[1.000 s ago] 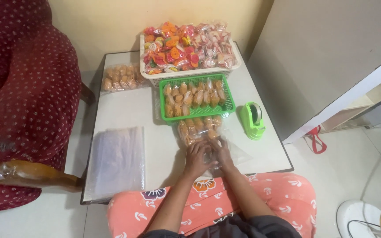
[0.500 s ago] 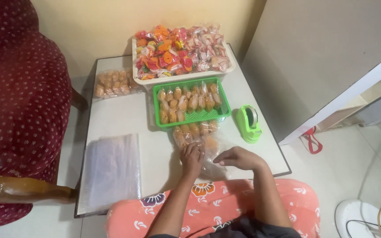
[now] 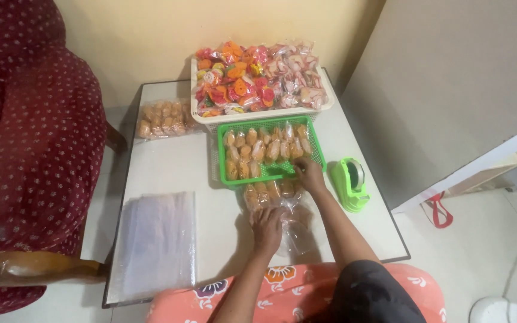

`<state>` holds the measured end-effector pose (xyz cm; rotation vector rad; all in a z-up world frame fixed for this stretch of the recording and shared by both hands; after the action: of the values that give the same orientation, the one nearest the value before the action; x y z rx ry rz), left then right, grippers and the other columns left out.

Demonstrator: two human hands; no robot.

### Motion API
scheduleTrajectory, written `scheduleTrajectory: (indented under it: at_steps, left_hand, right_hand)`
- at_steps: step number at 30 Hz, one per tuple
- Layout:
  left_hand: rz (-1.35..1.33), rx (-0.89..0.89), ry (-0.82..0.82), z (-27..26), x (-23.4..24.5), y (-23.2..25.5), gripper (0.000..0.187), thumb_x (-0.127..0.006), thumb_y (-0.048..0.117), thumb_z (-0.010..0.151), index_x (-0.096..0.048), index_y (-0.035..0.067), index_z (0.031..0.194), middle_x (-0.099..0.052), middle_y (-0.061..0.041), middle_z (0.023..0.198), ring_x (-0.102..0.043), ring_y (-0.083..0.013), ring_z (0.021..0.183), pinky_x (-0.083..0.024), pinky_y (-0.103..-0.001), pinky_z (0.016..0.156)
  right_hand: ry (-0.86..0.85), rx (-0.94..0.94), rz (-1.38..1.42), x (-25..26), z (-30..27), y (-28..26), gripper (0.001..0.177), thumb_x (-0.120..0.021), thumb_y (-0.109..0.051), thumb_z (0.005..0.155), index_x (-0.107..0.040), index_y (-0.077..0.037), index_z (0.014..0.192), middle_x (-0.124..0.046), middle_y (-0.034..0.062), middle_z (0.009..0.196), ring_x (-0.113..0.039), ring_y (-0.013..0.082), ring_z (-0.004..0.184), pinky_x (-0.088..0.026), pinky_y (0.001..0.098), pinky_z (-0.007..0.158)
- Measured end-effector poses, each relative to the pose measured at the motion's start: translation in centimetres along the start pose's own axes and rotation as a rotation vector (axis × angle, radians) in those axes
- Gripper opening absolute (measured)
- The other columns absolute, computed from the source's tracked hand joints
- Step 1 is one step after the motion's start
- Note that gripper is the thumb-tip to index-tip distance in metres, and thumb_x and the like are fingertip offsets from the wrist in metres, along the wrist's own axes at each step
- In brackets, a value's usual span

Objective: A person is manually picking up individual snacks from a basket and placing them into a clear plastic bag for packaging.

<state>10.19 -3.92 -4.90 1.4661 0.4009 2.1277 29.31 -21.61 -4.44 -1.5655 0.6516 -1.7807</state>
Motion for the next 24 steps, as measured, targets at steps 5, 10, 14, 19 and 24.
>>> scheduleTrajectory:
  at_steps: [5,10,14,19,24]
  left_hand:
    - [-0.026,0.002,0.072,0.5,-1.8,-1.8,0.037,-0.072,0.023,0.081,-0.067,0.037,0.116,-0.067,0.01,0.102,-0.064,-0.0155,0.104,-0.037,-0.057,0.105]
    - [-0.093,0.027,0.086,1.1,-1.5,-2.1,0.036,-0.072,0.027,0.083,-0.069,0.034,0.118,-0.07,0.006,0.096,-0.066,-0.0207,0.099,-0.04,-0.055,0.103]
    - [-0.085,0.036,0.073,0.8,-2.4,-2.6,0.042,-0.073,0.022,0.081,-0.068,0.033,0.121,-0.072,0.004,0.103,-0.068,-0.021,0.102,-0.039,-0.053,0.106]
    - [-0.104,0.074,0.031,0.9,-1.7,-2.4,0.037,-0.072,0.025,0.086,-0.067,0.034,0.121,-0.073,0.007,0.108,-0.066,-0.0183,0.108,-0.035,-0.053,0.109]
    - [-0.131,0.124,-0.032,1.3,0.3,-1.1,0.035,-0.069,0.024,0.09,-0.067,0.034,0.123,-0.072,0.008,0.115,-0.064,-0.0181,0.113,-0.031,-0.058,0.111]
  right_hand:
    - [-0.125,0.022,-0.186,-2.7,2.9,-2.4,0.034,-0.061,-0.03,0.1,-0.066,-0.035,0.133,-0.062,0.0064,0.136,-0.067,0.0329,0.117,-0.058,0.0457,0.097]
    - [-0.325,0.072,-0.337,-2.4,2.5,-8.4,0.066,-0.066,-0.014,0.095,-0.045,-0.037,0.152,-0.035,0.0145,0.161,-0.047,0.0458,0.139,-0.047,0.0554,0.112]
    - [-0.212,0.167,-0.421,-4.8,4.0,-5.9,0.049,-0.074,-0.022,0.086,-0.065,-0.026,0.134,-0.041,0.0172,0.152,-0.064,0.0463,0.119,-0.058,0.0517,0.099]
    - [-0.01,0.256,-0.553,-6.0,3.4,-7.2,0.024,-0.073,-0.031,0.085,-0.07,-0.023,0.107,-0.05,0.0093,0.126,-0.071,0.038,0.085,-0.062,0.0475,0.072]
    - [-0.15,-0.267,0.005,-7.6,3.8,-5.0,0.073,-0.091,-0.042,0.07,-0.044,-0.019,0.121,-0.067,0.0104,0.112,-0.074,0.0345,0.101,-0.059,0.0432,0.093]
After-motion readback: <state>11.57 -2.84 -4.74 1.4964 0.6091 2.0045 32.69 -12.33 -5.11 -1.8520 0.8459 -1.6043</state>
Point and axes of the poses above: each hand's wrist, its own z-axis towards the middle knuckle, its own x-axis out of the back of the hand, y = z × x, the point moved 6 cm from there along z, towards the middle knuckle
